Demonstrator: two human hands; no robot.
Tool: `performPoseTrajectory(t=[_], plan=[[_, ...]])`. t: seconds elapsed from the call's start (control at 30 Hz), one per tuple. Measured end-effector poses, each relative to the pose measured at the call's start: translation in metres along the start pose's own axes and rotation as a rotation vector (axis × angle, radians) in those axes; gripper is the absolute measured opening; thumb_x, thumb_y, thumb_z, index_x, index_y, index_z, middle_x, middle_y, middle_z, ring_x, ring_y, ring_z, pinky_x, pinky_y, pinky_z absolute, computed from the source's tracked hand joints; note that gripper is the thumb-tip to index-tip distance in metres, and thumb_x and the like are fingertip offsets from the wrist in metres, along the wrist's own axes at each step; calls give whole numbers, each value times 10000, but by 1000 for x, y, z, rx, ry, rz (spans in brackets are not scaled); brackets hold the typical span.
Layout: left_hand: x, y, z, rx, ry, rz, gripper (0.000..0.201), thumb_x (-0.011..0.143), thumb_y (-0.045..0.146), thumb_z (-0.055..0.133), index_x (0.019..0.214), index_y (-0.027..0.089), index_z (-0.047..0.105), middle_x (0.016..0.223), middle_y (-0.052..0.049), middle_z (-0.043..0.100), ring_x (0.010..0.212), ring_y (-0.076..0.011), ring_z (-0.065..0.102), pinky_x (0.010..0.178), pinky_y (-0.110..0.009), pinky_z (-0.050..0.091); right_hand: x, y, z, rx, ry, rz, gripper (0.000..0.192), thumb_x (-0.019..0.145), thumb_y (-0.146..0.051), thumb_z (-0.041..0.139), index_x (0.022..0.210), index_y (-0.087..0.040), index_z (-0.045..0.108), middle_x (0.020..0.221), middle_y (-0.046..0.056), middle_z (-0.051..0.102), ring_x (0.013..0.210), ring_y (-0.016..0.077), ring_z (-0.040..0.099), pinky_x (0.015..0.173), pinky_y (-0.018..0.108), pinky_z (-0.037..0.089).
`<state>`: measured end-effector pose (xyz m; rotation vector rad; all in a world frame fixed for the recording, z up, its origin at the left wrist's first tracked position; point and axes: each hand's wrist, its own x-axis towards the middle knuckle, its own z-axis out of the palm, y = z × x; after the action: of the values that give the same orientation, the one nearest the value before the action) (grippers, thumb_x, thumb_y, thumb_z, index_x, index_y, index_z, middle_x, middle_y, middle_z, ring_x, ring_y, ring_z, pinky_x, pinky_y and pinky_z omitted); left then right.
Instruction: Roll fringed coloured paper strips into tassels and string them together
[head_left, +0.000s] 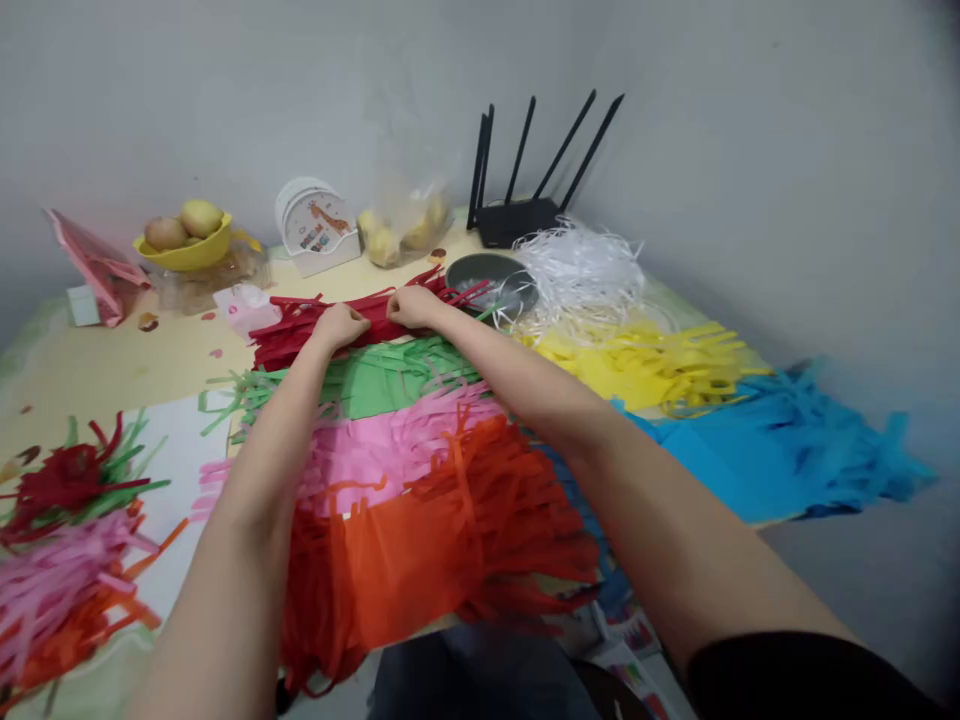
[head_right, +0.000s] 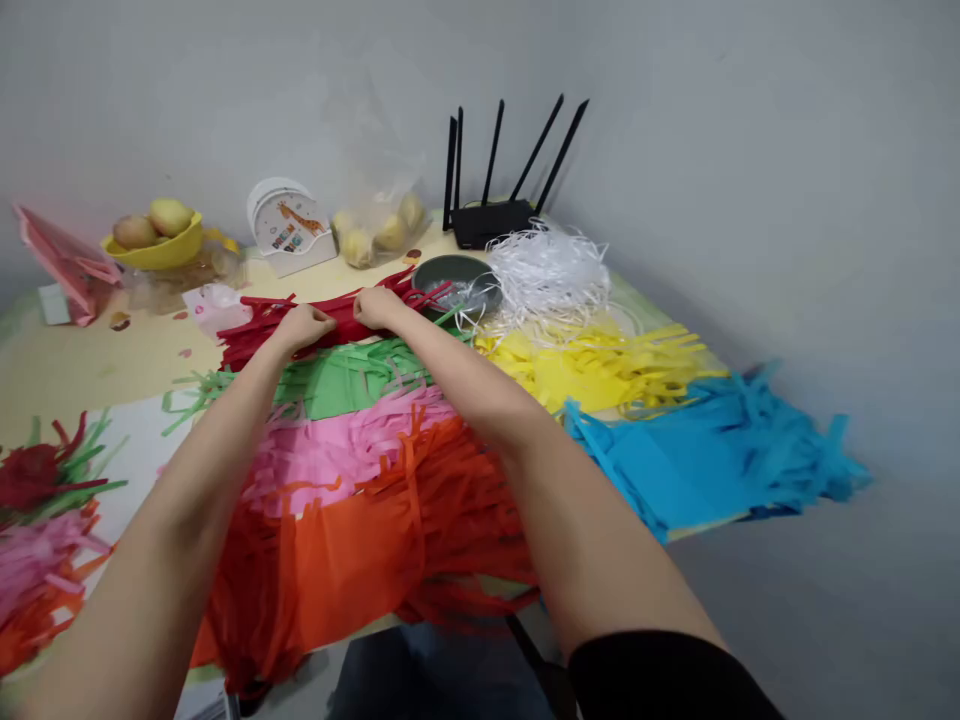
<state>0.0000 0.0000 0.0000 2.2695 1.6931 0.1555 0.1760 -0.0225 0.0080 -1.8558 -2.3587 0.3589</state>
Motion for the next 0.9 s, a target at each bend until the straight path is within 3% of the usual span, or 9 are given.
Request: performPoseTrajectory(t=[0.13,0.2,0.3,0.4,0.5,0.7,0.77,0.9], plan=[[1,0,8,17,40,17,245,794,290,668,970,185,803,967,-110,778,949,-260,702,862,-299,520,-5,-2,-2,-20,27,-23,303,911,-158,524,1092,-128,765,1095,134,765,1021,231,697,913,284,484],[1,1,12,31,84,2,241,798,211,634,975,163,790,1022,-149,766,1012,-285,690,903,-333,512,-14,-10,1,-38,73,-53,352,946,-176,471,1167,-74,727,1175,191,727,1104,263,660,973,334,469],[2,2,15,26,142,-5,253,807,160,585,987,151,764,1050,-169,751,1031,-291,680,915,-356,507,-30,-31,14,-65,110,-135,427,982,-196,396,1241,2,672,1272,266,657,1239,318,568,1056,409,423],[1,5,11,8,201,4,258,813,151,561,1010,162,726,1047,-142,744,1011,-263,675,890,-333,505,-35,-56,33,-68,58,-192,427,958,-164,407,1235,14,679,1306,271,636,1257,328,549,1079,423,413],[0,6,3,1,277,-4,284,823,140,516,1052,156,684,1021,-130,733,994,-257,668,873,-335,495,-25,-75,44,-46,36,-153,475,958,-194,409,1315,37,620,1431,303,530,1339,374,486,1123,495,373],[-3,8,-10,-36,373,-20,289,822,125,479,1055,166,645,986,-100,720,959,-239,663,852,-325,482,-8,-81,44,60,15,-67,543,1008,-279,293,1395,17,533,1300,295,628,1229,380,589,1023,513,477],[-5,12,-13,-51,392,-27,281,828,122,475,1048,169,644,994,-104,718,970,-244,660,860,-330,480,-9,-81,46,82,3,-36,576,1010,-321,299,1461,-1,462,1427,292,538,1333,393,507,1076,549,435],[-6,16,-29,-115,525,-76,274,858,109,457,1061,173,631,1018,-106,707,1016,-251,654,906,-350,481,-11,-80,53,114,-85,31,703,966,-529,392,1576,-182,346,1679,187,163,1530,475,135,1147,752,175]])
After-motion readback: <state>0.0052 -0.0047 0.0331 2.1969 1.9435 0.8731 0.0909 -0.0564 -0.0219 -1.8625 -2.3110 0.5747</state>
